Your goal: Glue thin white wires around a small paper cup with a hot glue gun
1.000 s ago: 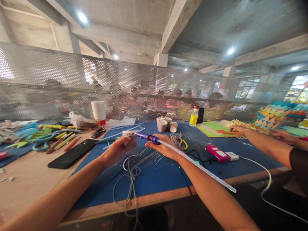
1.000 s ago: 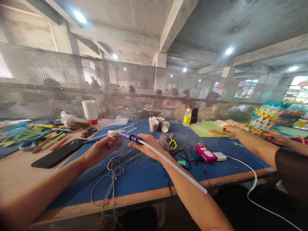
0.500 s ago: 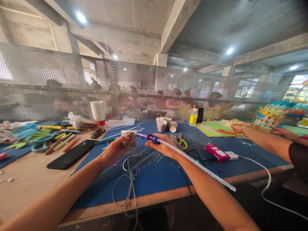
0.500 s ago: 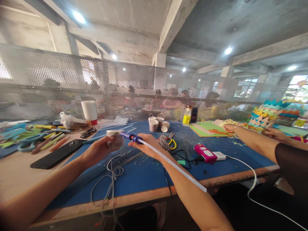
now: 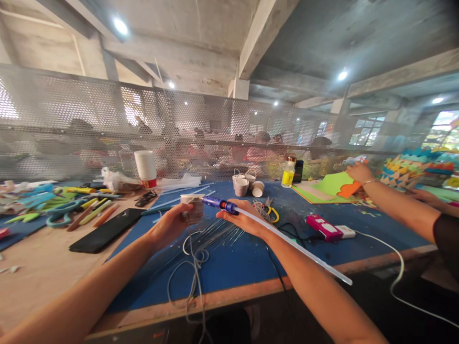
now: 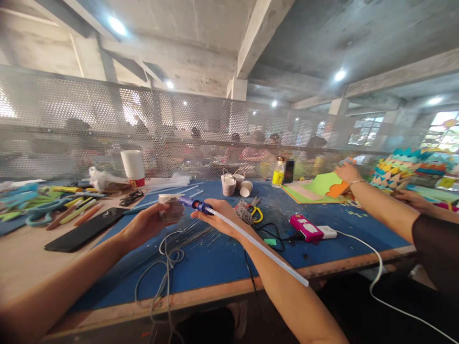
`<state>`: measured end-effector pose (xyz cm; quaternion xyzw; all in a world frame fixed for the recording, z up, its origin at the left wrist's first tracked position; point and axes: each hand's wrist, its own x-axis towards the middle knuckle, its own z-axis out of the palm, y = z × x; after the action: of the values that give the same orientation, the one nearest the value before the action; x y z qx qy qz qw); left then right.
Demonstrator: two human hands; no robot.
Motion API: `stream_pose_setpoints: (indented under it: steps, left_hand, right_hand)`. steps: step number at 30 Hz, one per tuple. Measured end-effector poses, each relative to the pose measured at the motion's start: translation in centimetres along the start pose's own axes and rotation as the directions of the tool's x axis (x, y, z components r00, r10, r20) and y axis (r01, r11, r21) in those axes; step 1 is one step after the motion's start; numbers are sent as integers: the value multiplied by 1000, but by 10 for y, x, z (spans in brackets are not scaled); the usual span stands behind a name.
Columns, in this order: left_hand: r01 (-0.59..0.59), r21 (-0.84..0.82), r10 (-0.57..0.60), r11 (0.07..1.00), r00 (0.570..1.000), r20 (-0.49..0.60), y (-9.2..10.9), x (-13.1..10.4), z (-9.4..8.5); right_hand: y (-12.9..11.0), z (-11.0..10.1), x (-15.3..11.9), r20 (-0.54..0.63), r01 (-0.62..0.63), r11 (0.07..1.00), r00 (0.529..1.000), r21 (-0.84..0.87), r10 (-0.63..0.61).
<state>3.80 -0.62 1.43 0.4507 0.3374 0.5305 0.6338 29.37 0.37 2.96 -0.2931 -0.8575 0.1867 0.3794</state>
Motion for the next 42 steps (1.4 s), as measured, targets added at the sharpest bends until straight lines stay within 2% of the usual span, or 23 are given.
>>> stream_pose_setpoints:
  steps: [24,42]
  left_hand:
    - [-13,-10,13,1000,999,43,0,2,-7]
    - [2,-33,0,999,998,71,0,3,-12]
  right_hand:
    - [1,-2,-2,-24,-38,999,999,-26,37]
    - [7,-3,0,-42,2,998,999,-67,-4]
